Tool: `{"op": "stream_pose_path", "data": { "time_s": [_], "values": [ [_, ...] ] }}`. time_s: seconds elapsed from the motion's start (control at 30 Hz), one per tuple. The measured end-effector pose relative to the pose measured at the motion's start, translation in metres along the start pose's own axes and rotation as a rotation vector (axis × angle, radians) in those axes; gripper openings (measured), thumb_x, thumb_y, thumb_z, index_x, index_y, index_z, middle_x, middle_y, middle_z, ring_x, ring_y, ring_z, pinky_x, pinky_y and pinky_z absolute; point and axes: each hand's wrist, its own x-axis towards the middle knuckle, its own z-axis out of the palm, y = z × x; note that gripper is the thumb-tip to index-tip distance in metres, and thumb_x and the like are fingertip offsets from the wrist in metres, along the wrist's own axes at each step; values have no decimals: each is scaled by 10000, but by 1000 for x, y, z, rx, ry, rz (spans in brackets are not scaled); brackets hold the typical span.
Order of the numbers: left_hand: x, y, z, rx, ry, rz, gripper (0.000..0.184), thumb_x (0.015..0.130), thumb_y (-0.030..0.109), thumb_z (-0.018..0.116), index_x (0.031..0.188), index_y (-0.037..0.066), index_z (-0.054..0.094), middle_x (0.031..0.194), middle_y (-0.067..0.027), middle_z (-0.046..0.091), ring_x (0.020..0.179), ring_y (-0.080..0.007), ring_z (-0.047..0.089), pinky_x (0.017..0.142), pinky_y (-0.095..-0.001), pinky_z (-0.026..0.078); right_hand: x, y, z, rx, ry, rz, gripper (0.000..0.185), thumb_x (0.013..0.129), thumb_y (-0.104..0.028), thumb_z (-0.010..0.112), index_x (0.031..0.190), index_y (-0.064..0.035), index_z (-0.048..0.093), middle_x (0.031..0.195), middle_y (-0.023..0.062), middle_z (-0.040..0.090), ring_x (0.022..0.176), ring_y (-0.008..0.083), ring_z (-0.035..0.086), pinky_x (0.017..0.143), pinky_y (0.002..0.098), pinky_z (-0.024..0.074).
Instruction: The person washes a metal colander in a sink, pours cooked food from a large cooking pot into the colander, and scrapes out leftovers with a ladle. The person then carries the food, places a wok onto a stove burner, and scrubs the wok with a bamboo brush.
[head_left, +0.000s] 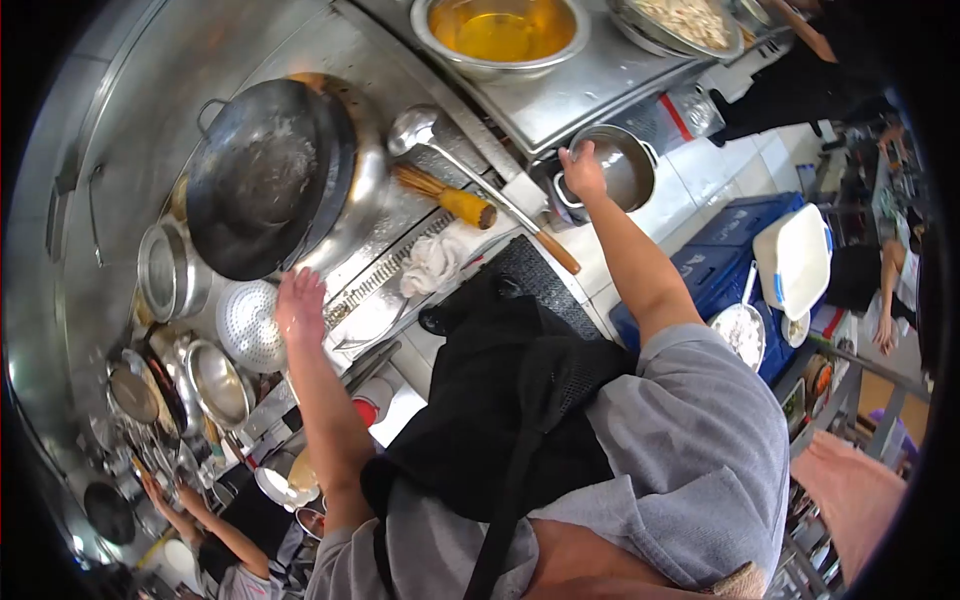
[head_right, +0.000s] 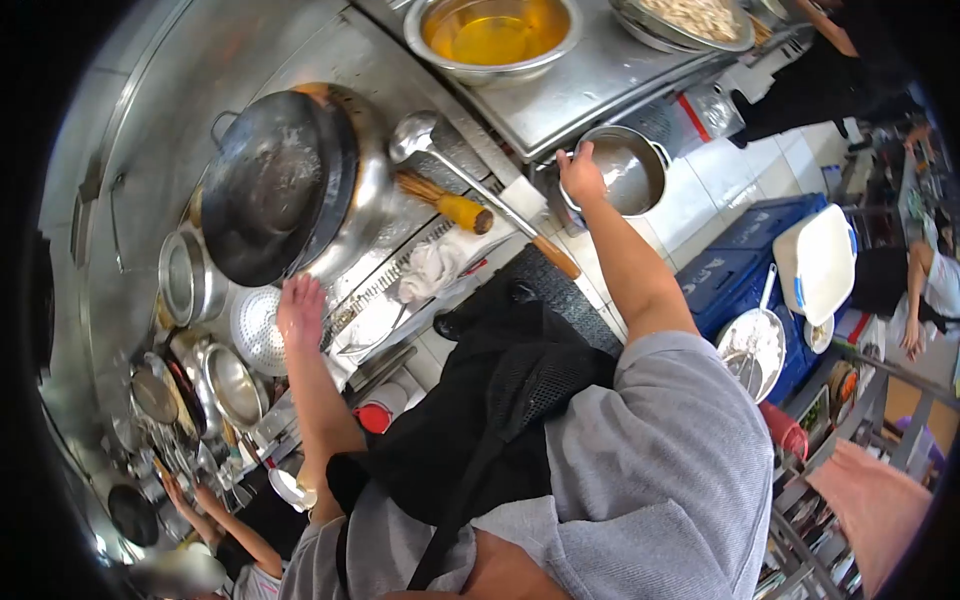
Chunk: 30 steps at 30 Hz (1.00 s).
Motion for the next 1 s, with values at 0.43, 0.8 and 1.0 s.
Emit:
{"op": "stream_pose_path", "data": {
  "time_s": [0.43, 0.8, 1.0],
  "values": [
    [48, 20, -17, -437, 263, 93, 161, 1005, 155, 458, 911, 62, 551, 825, -62, 595, 782, -197, 603, 758, -414, 508, -122, -180, 59, -847, -838, -619, 681, 933, -237, 470, 1543, -121, 191, 1226, 253, 608, 1099, 391, 627, 909, 549, 466],
    [123, 102, -105, -570, 123, 340, 250, 1033, 227, 378, 820, 116, 449, 617, 2, 417, 495, -137, 399, 500, -338, 426, -149, -310, -80, 177, -953, -544, 852, 818, -140, 704, 1541, -157, 253, 1343, 88, 526, 1103, 207, 583, 977, 354, 481],
    [121, 80, -85, -616, 263, 327, 287, 1055, 289, 371, 848, 104, 444, 605, 3, 408, 465, -117, 373, 449, -314, 400, -193, -486, 96, -711, -870, -1122, 492, 922, -452, 551, 1373, -256, 542, 1291, 99, 615, 1213, 331, 556, 1011, 456, 445]
  ]
}}
